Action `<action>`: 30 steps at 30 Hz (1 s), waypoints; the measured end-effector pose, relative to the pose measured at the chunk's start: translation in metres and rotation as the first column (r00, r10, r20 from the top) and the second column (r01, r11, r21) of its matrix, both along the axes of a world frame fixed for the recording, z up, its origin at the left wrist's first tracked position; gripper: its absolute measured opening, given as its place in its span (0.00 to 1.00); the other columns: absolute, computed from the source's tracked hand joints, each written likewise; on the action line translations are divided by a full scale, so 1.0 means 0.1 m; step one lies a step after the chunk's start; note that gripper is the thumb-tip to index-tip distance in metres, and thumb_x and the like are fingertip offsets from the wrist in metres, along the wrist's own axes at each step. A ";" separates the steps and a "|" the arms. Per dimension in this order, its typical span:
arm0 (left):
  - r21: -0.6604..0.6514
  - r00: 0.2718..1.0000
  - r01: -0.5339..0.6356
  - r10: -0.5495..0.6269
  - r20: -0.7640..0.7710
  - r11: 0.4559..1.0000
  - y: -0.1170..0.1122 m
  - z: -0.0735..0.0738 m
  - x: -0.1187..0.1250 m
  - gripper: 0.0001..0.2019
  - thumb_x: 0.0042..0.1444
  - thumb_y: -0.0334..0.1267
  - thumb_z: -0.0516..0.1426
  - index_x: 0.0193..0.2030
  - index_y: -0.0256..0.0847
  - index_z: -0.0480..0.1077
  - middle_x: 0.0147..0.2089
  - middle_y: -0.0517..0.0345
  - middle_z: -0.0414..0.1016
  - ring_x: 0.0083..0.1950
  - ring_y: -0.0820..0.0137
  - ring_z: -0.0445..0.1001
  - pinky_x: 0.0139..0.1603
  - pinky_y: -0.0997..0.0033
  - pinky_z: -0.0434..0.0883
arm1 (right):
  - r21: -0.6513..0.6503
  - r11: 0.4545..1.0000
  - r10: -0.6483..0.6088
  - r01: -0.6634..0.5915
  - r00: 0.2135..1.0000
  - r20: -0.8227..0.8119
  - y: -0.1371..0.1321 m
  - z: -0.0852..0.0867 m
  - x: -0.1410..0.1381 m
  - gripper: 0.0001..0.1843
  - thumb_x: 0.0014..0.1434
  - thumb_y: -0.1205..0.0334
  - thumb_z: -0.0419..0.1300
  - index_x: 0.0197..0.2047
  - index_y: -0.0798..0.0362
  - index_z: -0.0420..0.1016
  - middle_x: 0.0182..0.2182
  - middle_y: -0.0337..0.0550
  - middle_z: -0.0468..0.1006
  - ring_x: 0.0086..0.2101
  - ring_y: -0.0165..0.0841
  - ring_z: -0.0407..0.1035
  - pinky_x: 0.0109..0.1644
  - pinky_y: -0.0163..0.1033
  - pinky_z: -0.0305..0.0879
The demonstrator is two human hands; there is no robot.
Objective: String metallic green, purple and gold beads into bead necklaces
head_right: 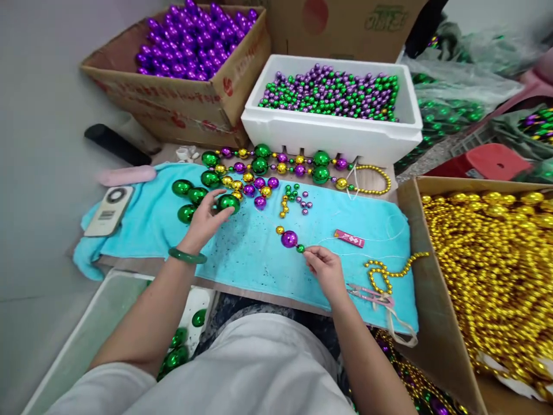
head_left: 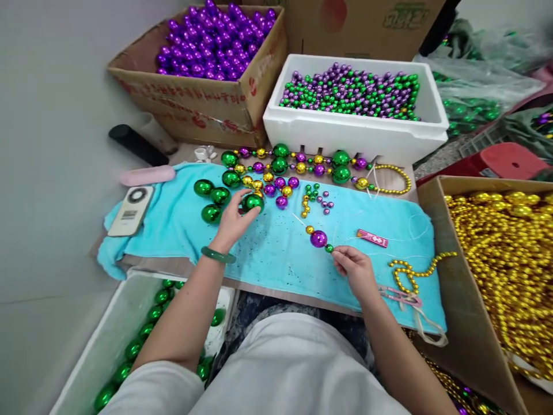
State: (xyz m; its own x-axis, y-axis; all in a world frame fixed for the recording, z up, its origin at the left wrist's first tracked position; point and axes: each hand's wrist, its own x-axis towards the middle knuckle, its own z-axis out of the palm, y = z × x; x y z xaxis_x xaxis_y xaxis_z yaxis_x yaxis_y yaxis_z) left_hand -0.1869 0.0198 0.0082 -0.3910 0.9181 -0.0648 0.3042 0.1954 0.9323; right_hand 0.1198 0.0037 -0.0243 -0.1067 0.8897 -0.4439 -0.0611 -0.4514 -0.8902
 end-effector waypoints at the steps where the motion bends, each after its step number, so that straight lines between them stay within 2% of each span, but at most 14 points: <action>1: 0.013 0.965 0.018 -0.021 0.263 1.000 -0.01 0.02 0.01 0.26 0.49 0.41 0.63 0.56 0.45 0.67 0.49 0.51 0.73 0.45 0.61 0.75 0.38 0.68 0.72 | 0.003 1.000 -0.002 0.002 1.000 0.002 0.00 -0.01 0.01 0.18 0.39 0.50 0.72 0.27 0.55 0.77 0.17 0.35 0.67 0.18 0.24 0.56 0.20 0.32 0.50; 3: 0.023 0.747 0.076 -0.072 0.661 0.997 -0.05 0.06 0.04 0.24 0.50 0.43 0.61 0.55 0.44 0.67 0.44 0.52 0.75 0.39 0.64 0.76 0.30 0.71 0.69 | 0.014 1.000 -0.003 0.003 1.000 0.007 0.00 -0.01 0.02 0.18 0.39 0.50 0.72 0.27 0.55 0.77 0.17 0.36 0.67 0.18 0.24 0.56 0.19 0.32 0.50; 5: 0.046 0.531 0.102 -0.093 0.842 0.994 -0.09 0.10 0.07 0.23 0.51 0.45 0.61 0.53 0.41 0.69 0.41 0.51 0.76 0.36 0.64 0.76 0.27 0.72 0.68 | 0.033 0.999 0.005 -0.006 1.000 0.013 -0.01 0.01 0.01 0.18 0.39 0.50 0.72 0.27 0.55 0.78 0.17 0.36 0.67 0.18 0.24 0.57 0.19 0.32 0.50; 6: 0.056 0.457 0.092 -0.092 0.885 0.994 -0.10 0.11 0.09 0.22 0.51 0.45 0.61 0.51 0.39 0.70 0.40 0.51 0.76 0.35 0.65 0.75 0.26 0.72 0.68 | 0.042 0.999 0.013 -0.013 1.000 0.013 -0.02 0.03 0.00 0.18 0.40 0.50 0.72 0.27 0.55 0.78 0.17 0.36 0.67 0.18 0.24 0.57 0.19 0.32 0.50; 8: 0.074 0.359 0.069 -0.094 0.929 0.995 -0.13 0.11 0.14 0.20 0.51 0.45 0.61 0.49 0.37 0.71 0.38 0.50 0.76 0.32 0.68 0.73 0.25 0.73 0.68 | 0.059 0.998 0.029 -0.030 1.000 0.008 -0.03 0.06 -0.02 0.16 0.41 0.51 0.71 0.27 0.55 0.78 0.16 0.36 0.67 0.18 0.24 0.57 0.20 0.31 0.51; 12: 0.117 0.257 0.106 -0.140 0.956 0.988 -0.14 0.09 0.22 0.18 0.50 0.46 0.60 0.43 0.34 0.73 0.41 0.46 0.78 0.27 0.72 0.70 0.22 0.75 0.65 | 0.095 0.995 0.041 -0.042 0.999 0.012 -0.05 0.11 -0.04 0.14 0.42 0.52 0.71 0.26 0.55 0.79 0.16 0.35 0.66 0.18 0.24 0.57 0.20 0.32 0.51; 17: 0.115 0.221 0.127 -0.141 0.965 0.985 -0.11 0.07 0.28 0.18 0.52 0.47 0.58 0.41 0.34 0.73 0.42 0.43 0.79 0.27 0.72 0.70 0.22 0.76 0.64 | 0.122 0.992 0.034 -0.038 0.999 0.039 -0.05 0.14 -0.04 0.13 0.42 0.53 0.70 0.25 0.54 0.79 0.15 0.36 0.66 0.18 0.24 0.56 0.20 0.32 0.50; 24: 0.111 0.271 0.149 -0.149 0.951 0.983 -0.10 0.07 0.32 0.18 0.52 0.48 0.57 0.40 0.33 0.73 0.41 0.42 0.79 0.26 0.72 0.71 0.22 0.75 0.65 | 0.130 0.991 0.027 -0.036 0.997 0.067 -0.07 0.12 -0.01 0.13 0.42 0.53 0.69 0.25 0.54 0.79 0.15 0.36 0.66 0.18 0.25 0.56 0.21 0.32 0.50; 27: 0.124 0.316 0.170 -0.174 0.933 0.977 -0.10 0.07 0.31 0.20 0.51 0.50 0.59 0.40 0.33 0.73 0.40 0.42 0.79 0.26 0.72 0.71 0.22 0.75 0.65 | 0.160 0.986 0.031 -0.046 0.995 0.094 -0.06 0.12 0.02 0.12 0.42 0.53 0.69 0.25 0.54 0.79 0.15 0.36 0.66 0.18 0.25 0.56 0.21 0.33 0.51; 30: 0.135 0.409 0.175 -0.197 0.891 0.975 -0.10 0.06 0.30 0.21 0.50 0.50 0.61 0.44 0.35 0.72 0.39 0.44 0.79 0.27 0.70 0.72 0.23 0.73 0.67 | 0.198 0.978 0.034 -0.059 0.991 0.127 -0.05 0.14 0.04 0.12 0.43 0.53 0.69 0.24 0.54 0.79 0.16 0.37 0.67 0.19 0.25 0.56 0.21 0.33 0.51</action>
